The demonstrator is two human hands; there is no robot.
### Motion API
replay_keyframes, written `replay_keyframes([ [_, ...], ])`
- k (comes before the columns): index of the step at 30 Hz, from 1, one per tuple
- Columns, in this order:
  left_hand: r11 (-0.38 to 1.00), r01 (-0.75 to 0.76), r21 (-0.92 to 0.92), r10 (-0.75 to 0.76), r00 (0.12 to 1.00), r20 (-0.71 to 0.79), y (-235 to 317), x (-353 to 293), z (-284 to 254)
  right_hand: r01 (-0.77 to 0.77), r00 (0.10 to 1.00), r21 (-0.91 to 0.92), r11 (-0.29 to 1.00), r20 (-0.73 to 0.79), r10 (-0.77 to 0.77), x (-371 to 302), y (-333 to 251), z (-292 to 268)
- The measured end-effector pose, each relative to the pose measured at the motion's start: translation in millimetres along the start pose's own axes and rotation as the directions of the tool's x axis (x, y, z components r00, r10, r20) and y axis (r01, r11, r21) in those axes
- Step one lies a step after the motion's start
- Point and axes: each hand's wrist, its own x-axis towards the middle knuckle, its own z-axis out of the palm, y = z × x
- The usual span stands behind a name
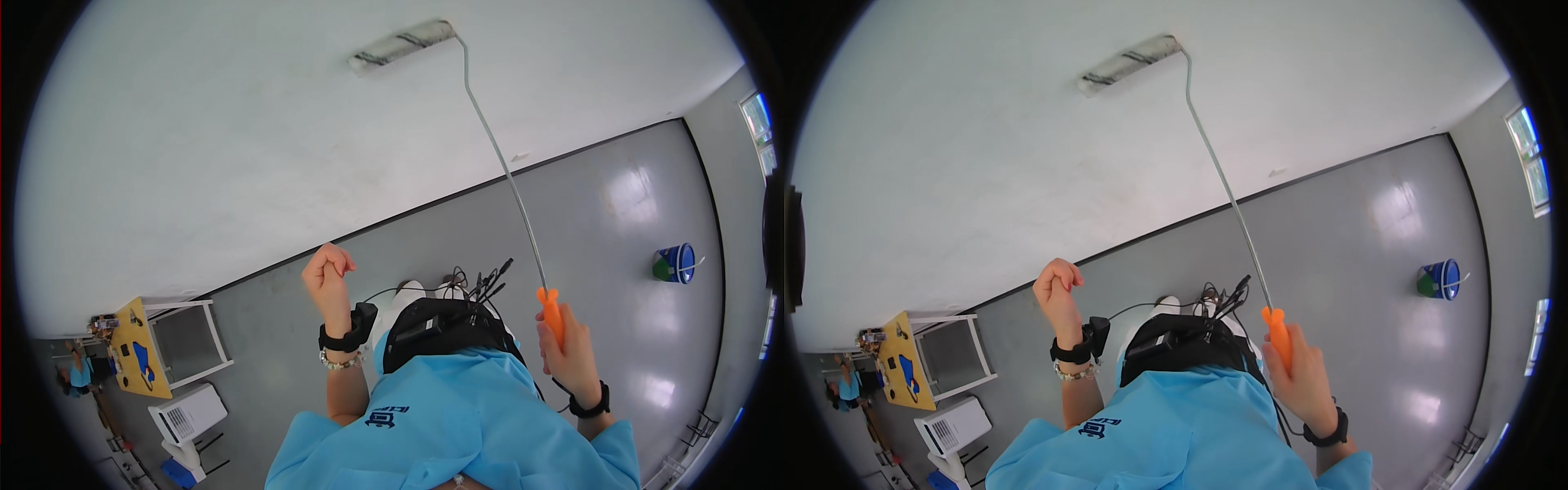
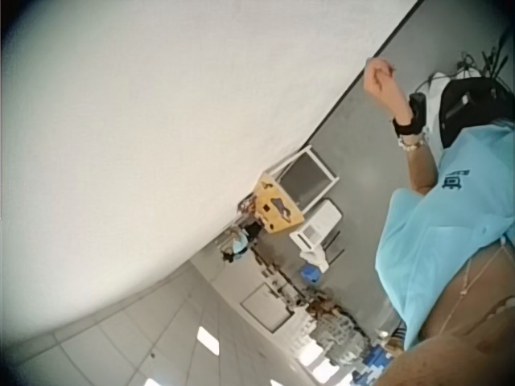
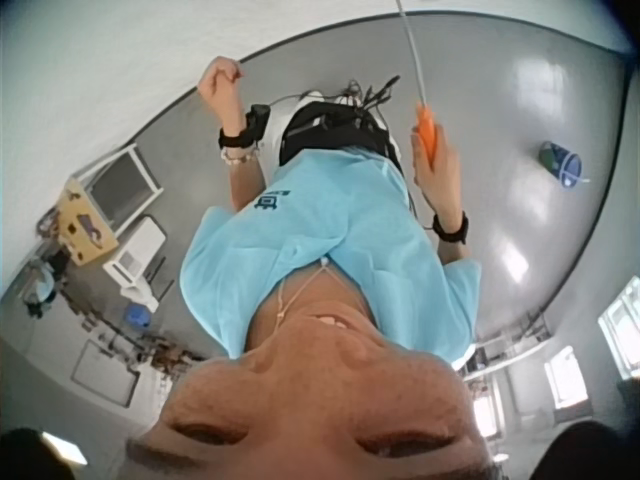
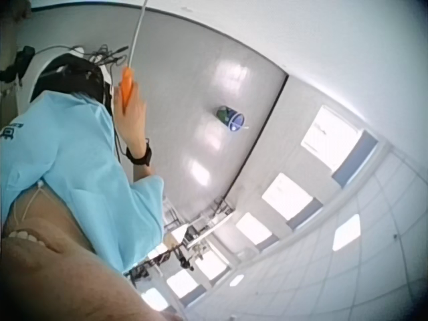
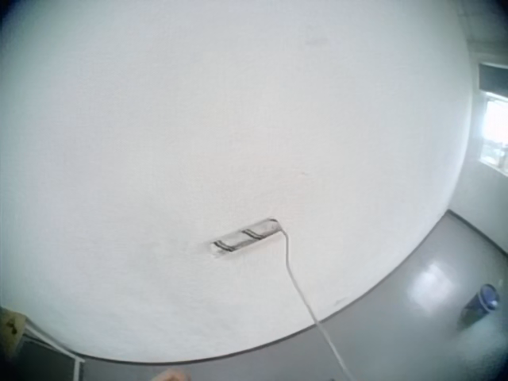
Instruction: Painting a white wall using a long-handled paint roller.
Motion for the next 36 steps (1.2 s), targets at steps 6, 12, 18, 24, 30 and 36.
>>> replay_keyframes([
  [6, 0.999, 0.031, -0.004, -0.031, 0.999, 0.025, -3.0, 1.3, 6.5, -0.075, 0.995, 0.131, 0.989, 0.07, 0.066, 1.5, 16.7, 16.4],
  [12, 0.999, 0.04, -0.014, -0.039, 0.997, 0.065, -9.2, 1.5, 5.0, 0.011, 1.0, 0.038, 0.999, 0.01, -0.011, 8.9, 20.8, 16.6],
  [18, 1.0, 0.02, -0.016, -0.018, 0.996, 0.089, -11.4, -4.5, 7.3, -0.119, 0.987, 0.326, 0.938, 0.143, 0.076, 1.5, 11.8, -8.7],
  [24, 0.999, 0.042, -0.029, -0.04, 0.997, 0.064, -8.8, -7.7, 10.2, -0.073, 0.996, 0.13, 0.989, 0.064, 0.065, 6.7, 13.3, -6.5],
  [30, 0.989, -0.001, 0.147, -0.016, 0.993, 0.116, -7.8, -11.2, 12.6, -0.069, 0.997, 0.108, 0.992, 0.031, 0.066, 5.9, 15.6, -4.6],
  [36, 0.988, -0.028, 0.153, 0.001, 0.985, 0.173, -7.5, -11.1, 18.7, -0.08, 0.991, 0.199, 0.977, 0.119, 0.057, 3.1, 8.3, -12.5],
])
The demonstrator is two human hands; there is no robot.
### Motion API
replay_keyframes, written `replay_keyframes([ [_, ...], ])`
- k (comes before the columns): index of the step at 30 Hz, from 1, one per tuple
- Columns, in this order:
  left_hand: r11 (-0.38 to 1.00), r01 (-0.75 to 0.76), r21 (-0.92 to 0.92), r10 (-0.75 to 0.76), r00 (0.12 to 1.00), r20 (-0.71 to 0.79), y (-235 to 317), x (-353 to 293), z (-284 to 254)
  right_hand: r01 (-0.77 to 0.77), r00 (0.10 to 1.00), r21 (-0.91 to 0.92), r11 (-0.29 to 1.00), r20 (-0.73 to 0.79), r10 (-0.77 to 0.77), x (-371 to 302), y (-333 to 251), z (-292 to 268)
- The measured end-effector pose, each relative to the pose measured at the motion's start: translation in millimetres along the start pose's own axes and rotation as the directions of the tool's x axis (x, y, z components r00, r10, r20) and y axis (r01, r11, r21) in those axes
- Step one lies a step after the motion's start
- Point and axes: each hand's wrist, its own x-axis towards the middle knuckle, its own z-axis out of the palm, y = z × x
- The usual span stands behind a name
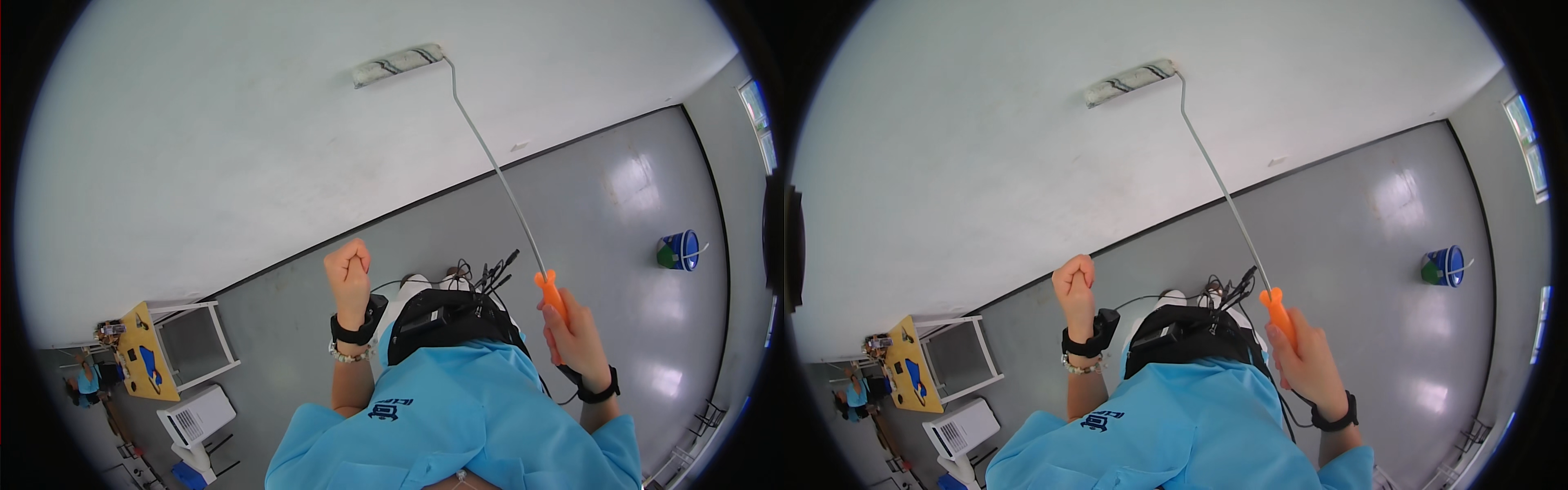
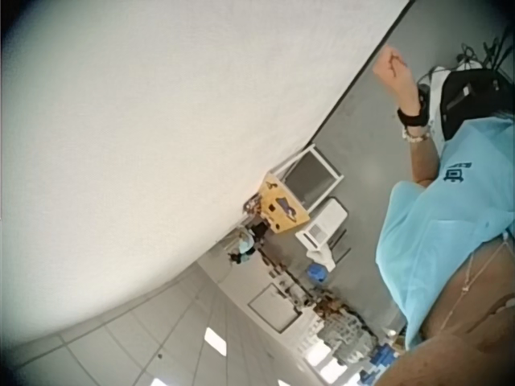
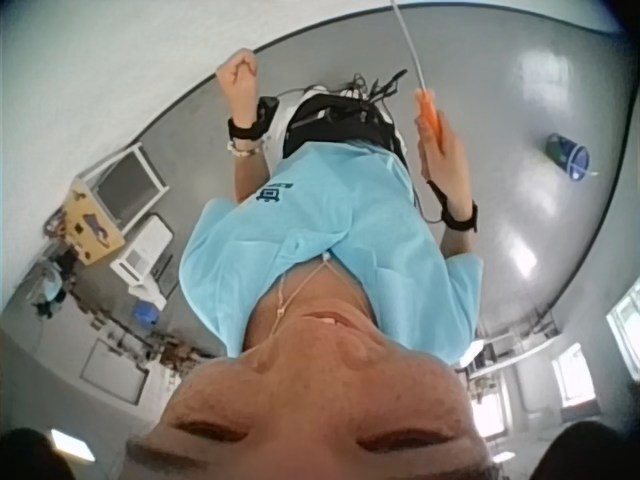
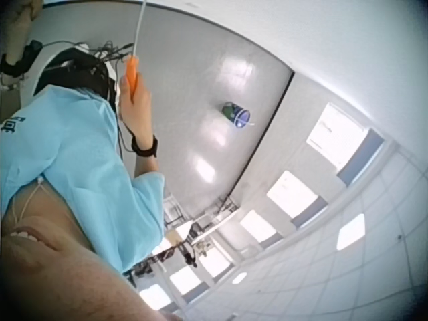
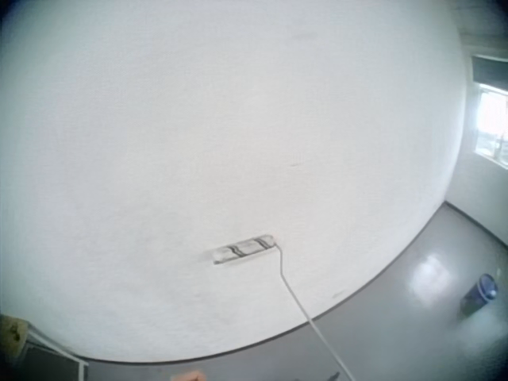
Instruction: Painting a white wall using a long-handled paint roller.
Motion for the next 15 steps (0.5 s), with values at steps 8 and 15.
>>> replay_keyframes([
  [8, 0.981, 0.062, -0.183, -0.075, 0.995, -0.061, 7.6, 1.3, 9.2, -0.044, 0.999, -0.034, 0.998, -0.016, 0.044, -3.2, -5.5, -7.7],
  [15, 0.987, 0.142, -0.079, -0.153, 0.975, -0.161, 17.0, 0.6, 4.7, -0.088, 0.996, -0.072, 0.994, 0.003, 0.089, 5.2, 0.2, -11.1],
])
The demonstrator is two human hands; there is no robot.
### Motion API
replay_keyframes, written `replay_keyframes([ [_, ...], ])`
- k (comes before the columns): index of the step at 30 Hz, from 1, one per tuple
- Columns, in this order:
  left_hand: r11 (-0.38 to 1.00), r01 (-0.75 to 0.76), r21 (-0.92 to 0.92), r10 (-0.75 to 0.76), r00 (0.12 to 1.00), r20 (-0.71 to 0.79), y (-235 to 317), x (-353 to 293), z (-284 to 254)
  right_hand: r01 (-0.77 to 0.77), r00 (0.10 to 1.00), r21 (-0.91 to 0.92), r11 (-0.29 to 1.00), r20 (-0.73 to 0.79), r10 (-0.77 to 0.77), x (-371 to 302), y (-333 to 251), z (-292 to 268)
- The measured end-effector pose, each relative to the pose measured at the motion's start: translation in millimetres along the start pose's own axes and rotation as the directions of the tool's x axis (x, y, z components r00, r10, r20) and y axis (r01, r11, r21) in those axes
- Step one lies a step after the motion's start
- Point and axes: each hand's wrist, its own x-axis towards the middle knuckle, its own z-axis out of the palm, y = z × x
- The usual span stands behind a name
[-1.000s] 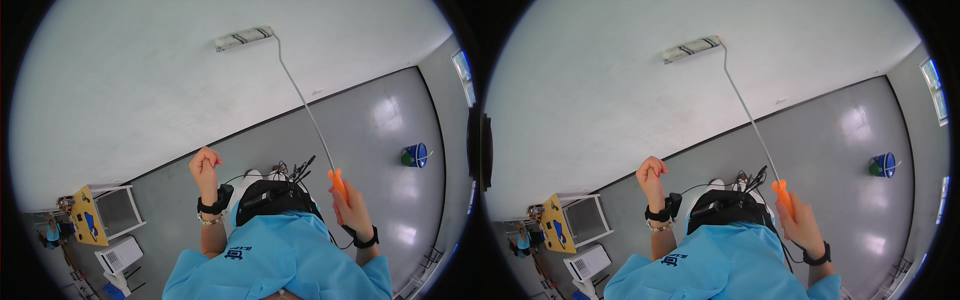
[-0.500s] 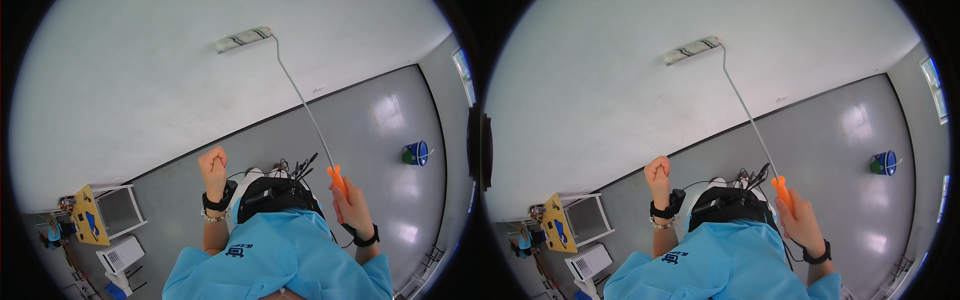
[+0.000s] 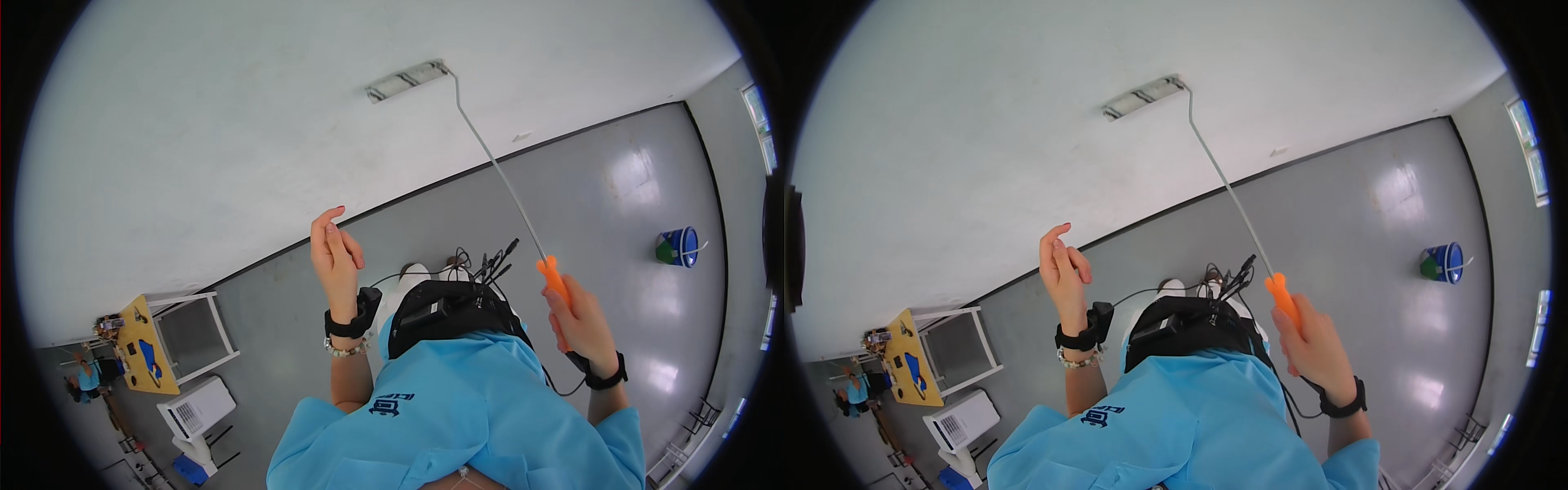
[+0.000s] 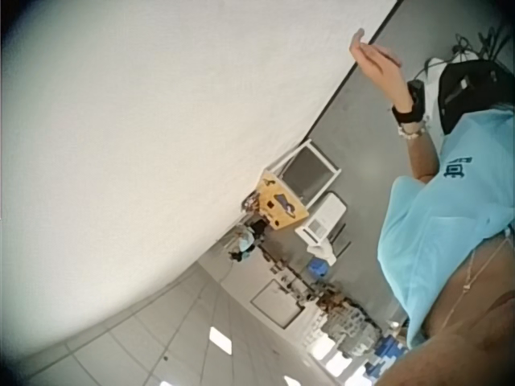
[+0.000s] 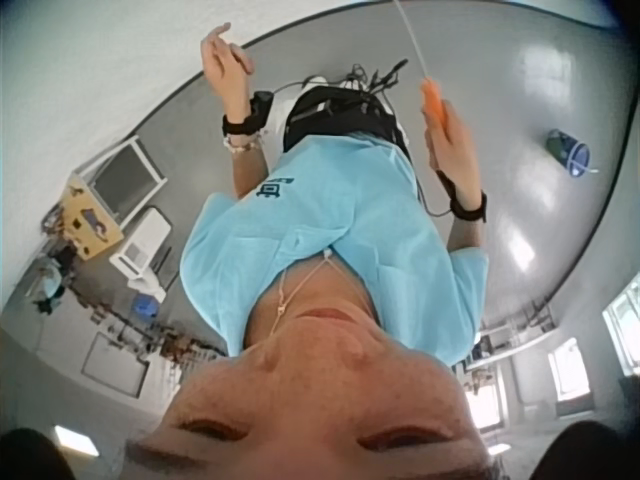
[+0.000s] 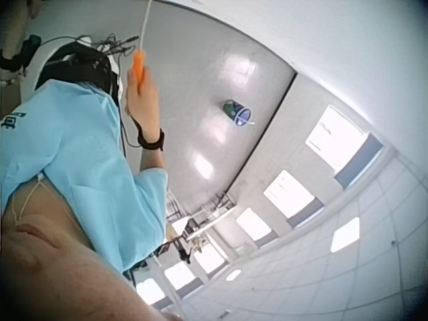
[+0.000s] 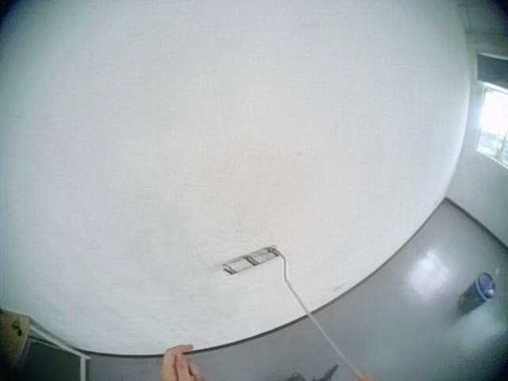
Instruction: Painting a white wall using a long-handled paint roller.
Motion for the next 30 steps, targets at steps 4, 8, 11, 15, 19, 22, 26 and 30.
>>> replay_keyframes([
  [4, 0.994, 0.05, -0.098, -0.048, 0.999, 0.019, -3.2, 0.3, -1.2, -0.041, 0.999, 0.011, 0.999, 0.034, 0.041, 27.2, 7.5, 8.3],
  [8, 0.996, -0.013, -0.092, 0.02, 0.997, 0.075, -13.2, 4.7, -3.9, -0.041, 0.997, 0.158, 0.987, 0.07, 0.03, 60.5, 13.7, 22.3],
  [11, 0.998, -0.024, -0.052, 0.026, 0.999, 0.048, -19.2, 4.2, -5.9, -0.025, 0.995, 0.228, 0.973, 0.101, 0.002, 56.4, 12.8, 14.3],
  [15, 0.999, -0.019, -0.044, 0.02, 1.0, 0.02, -22.4, 2.1, -6.0, -0.005, 0.995, 0.234, 0.972, 0.093, -0.017, 30.2, 7.1, -12.0],
  [19, 0.999, 0.01, -0.053, -0.01, 1.0, 0.007, -20.7, -1.1, -4.3, -0.001, 0.991, 0.234, 0.972, 0.127, -0.029, 41.8, 6.5, -11.5],
  [22, 0.997, 0.021, -0.071, -0.018, 0.999, 0.049, -17.3, -4.8, -3.8, -0.047, 0.987, 0.265, 0.963, 0.163, 0.003, 75.7, 10.9, 12.4],
  [26, 0.996, 0.034, -0.087, -0.021, 0.99, 0.141, -11.6, -11.6, -0.8, -0.08, 0.975, 0.249, 0.965, 0.221, 0.024, 101.0, 12.3, 25.9],
  [30, 0.996, 0.069, -0.057, -0.052, 0.965, 0.257, -7.3, -23.2, 14.1, -0.069, 0.974, 0.341, 0.937, 0.227, -0.011, 80.7, 11.0, 10.8],
])
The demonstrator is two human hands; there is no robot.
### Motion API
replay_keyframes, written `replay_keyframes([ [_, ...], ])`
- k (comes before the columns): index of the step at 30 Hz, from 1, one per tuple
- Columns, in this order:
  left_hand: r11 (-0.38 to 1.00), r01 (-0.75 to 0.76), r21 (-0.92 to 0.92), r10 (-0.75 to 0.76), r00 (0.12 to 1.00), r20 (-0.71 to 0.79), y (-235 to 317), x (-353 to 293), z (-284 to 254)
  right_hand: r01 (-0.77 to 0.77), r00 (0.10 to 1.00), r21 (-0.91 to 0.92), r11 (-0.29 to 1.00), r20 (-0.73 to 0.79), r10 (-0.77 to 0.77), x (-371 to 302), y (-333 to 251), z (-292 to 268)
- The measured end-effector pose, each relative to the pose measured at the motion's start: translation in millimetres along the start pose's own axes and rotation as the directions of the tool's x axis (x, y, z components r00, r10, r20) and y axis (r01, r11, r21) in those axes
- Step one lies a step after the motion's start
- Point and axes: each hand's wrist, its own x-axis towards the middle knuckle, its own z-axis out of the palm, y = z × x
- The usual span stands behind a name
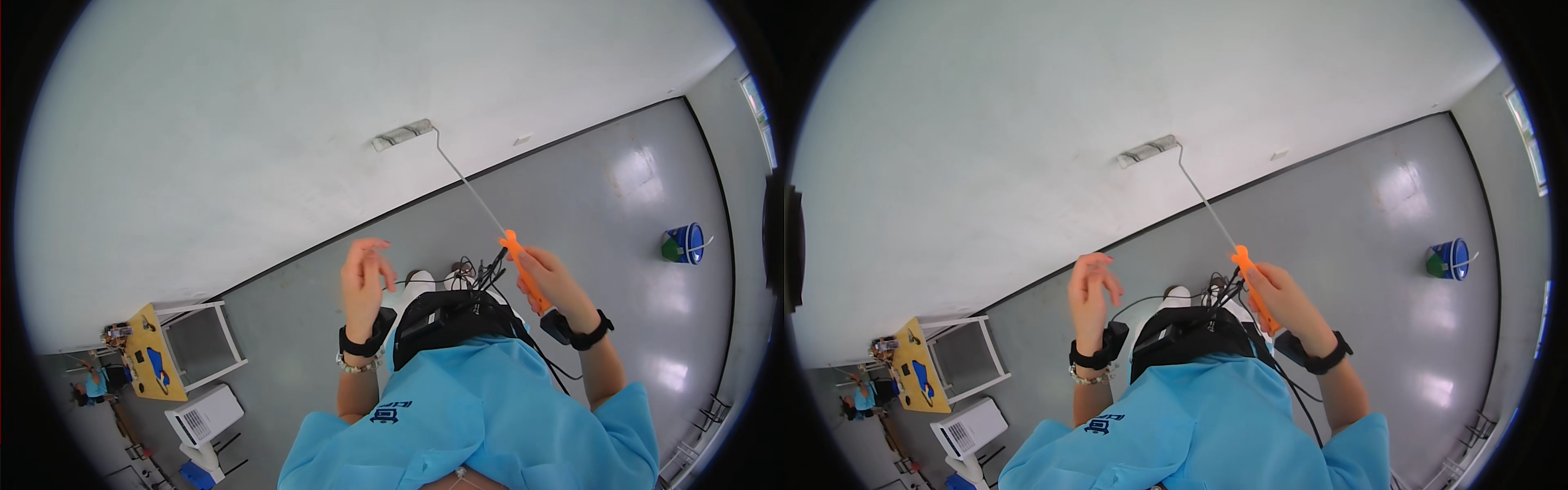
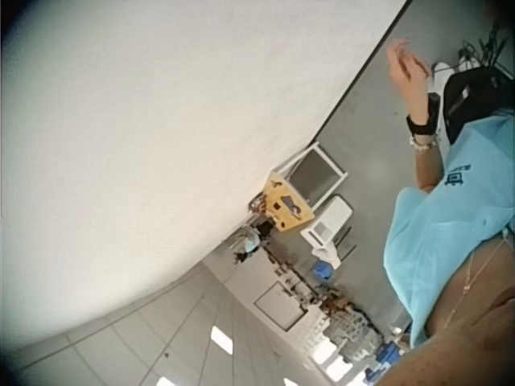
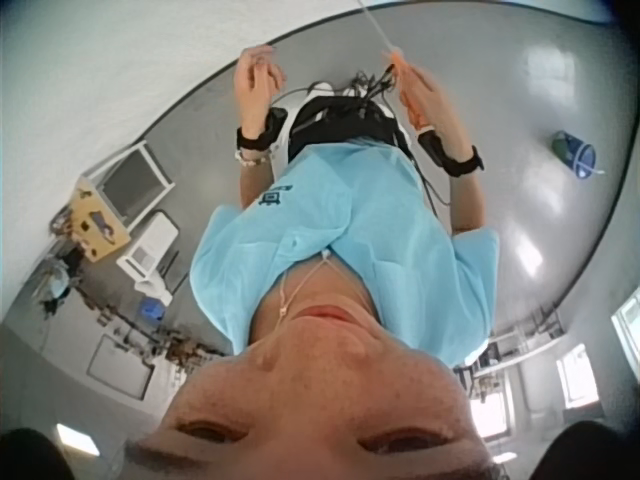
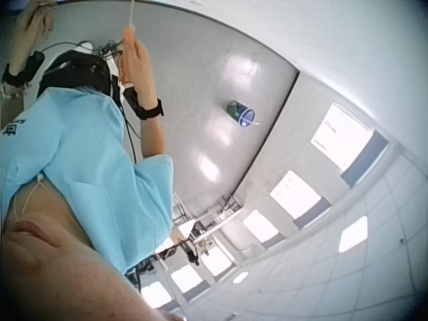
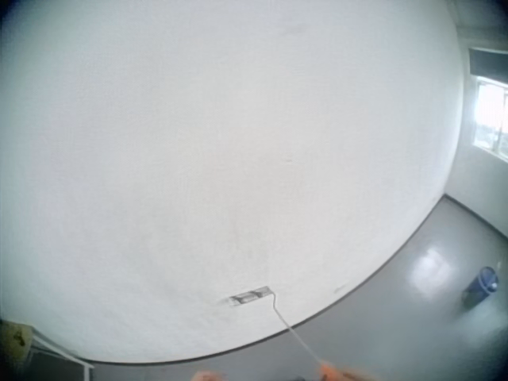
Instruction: Painting a white wall using a long-handled paint roller.
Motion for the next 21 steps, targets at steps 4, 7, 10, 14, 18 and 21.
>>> replay_keyframes([
  [4, 0.979, -0.005, 0.203, -0.046, 0.968, 0.247, -2.0, -0.8, 21.0, 0.047, 0.999, 0.013, 0.999, 0.018, -0.047, -9.7, -6.8, 1.9],
  [7, 0.936, -0.077, 0.342, -0.043, 0.943, 0.331, -9.1, 9.0, 24.0, 0.004, 0.998, 0.005, 1.0, 0.057, -0.005, 4.4, -10.5, 12.9],
  [10, 0.907, -0.033, 0.421, -0.145, 0.912, 0.383, -21.1, 18.6, 22.7, -0.059, 0.996, 0.012, 0.998, 0.069, 0.059, 26.9, -10.0, 26.2],
  [14, 0.949, -0.145, 0.28, -0.061, 0.787, 0.614, -49.1, 25.3, 42.5, -0.135, 0.987, 0.06, 0.989, 0.101, 0.129, 64.9, 3.8, 33.6],
  [18, 0.94, 0.24, 0.243, -0.339, 0.747, 0.572, -91.2, 18.9, 95.6, -0.047, 0.993, 0.051, 0.998, 0.108, 0.041, 117.0, 32.9, 10.5],
  [21, 0.933, 0.311, 0.18, -0.358, 0.843, 0.402, -138.0, 19.8, 100.2, -0.096, 0.992, 0.044, 0.994, 0.084, 0.093, 173.5, 63.3, 24.0],
])
